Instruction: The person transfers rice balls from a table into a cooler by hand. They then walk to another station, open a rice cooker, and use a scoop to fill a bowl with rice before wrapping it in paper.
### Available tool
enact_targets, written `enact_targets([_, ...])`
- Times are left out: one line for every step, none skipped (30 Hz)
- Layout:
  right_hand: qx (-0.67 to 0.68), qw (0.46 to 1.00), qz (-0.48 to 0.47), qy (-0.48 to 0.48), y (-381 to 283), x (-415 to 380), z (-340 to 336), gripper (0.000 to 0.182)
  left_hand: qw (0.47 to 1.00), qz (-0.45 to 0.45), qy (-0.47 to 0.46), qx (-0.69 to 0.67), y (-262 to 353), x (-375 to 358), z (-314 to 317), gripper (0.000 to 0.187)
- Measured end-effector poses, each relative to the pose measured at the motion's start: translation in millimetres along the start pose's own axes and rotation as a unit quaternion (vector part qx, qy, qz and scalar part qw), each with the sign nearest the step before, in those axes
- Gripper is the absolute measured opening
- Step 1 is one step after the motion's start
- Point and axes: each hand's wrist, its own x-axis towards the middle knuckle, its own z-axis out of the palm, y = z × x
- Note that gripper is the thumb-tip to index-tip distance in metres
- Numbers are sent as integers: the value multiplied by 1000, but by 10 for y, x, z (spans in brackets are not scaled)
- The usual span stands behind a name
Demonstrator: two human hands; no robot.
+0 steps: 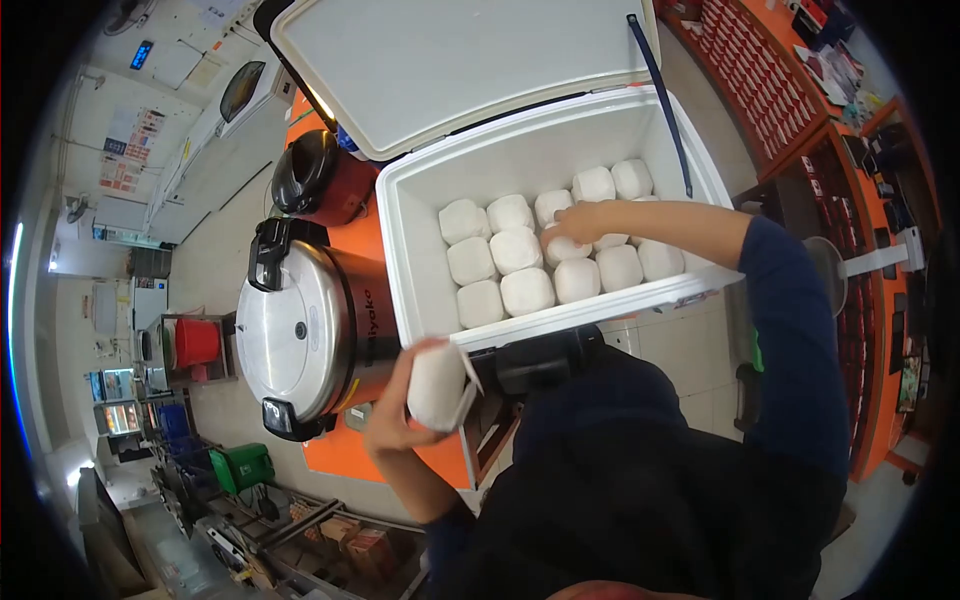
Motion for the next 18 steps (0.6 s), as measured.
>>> enact_targets([-5,1000,1,-8,65,49,43,63,999,-38,-1,7,237,235,16,96])
enact_targets([-8,1000,2,-16,125,106,95,63,995,31,-6,93,317,598,14,96])
enact_targets([-24,999,-24,-6,184,194,121,71,987,18,-21,157,428,959,45,93])
enact_targets([-24,999,-27,-4,182,109,-5,71,974,8,-38,221,541,1320,75,91])
enact_targets([-36,999,9,-25,131,-70,-199,72,964,7,-21,264,387,1669,78,90])
enact_targets([-53,997,57,7,185,-120,-277,70,953,23,-14,300,142,2006,62,89])
enact_targets([-67,991,106,37,242,-167,-350,67,942,40,-5,334,-131,2318,51,88])
enact_targets([-36,983,106,148,271,-415,-546,57,921,54,-24,385,-391,2584,55,89])
enact_targets([-3,961,104,255,268,-708,-762,47,897,66,-44,434,-614,2791,86,90])
enact_targets([-1,962,99,253,288,-777,-854,47,900,46,-66,429,-740,2976,151,90])
enact_targets([-44,954,179,237,291,-791,-950,36,900,27,-91,425,-861,3123,232,90])
enact_targets([-86,937,259,220,307,-777,-1015,28,899,24,-94,427,-1038,3229,319,90])
enact_targets([-80,936,260,223,337,-713,-989,28,870,93,-53,482,-1259,3331,393,90])
enact_targets([-44,942,246,225,354,-616,-899,25,832,162,-14,531,-1511,3412,454,90])
enact_targets([-10,946,231,226,359,-561,-842,22,835,193,2,516,-1814,3454,499,90])
enact_targets([-4,946,233,227,341,-560,-839,22,834,192,-5,517,-1784,3426,522,90])
enact_targets([-27,953,211,216,310,-585,-853,20,840,156,2,520,-1698,3364,554,84])
enact_targets([-52,960,187,204,288,-635,-853,19,845,119,10,522,-1621,3286,617,78])
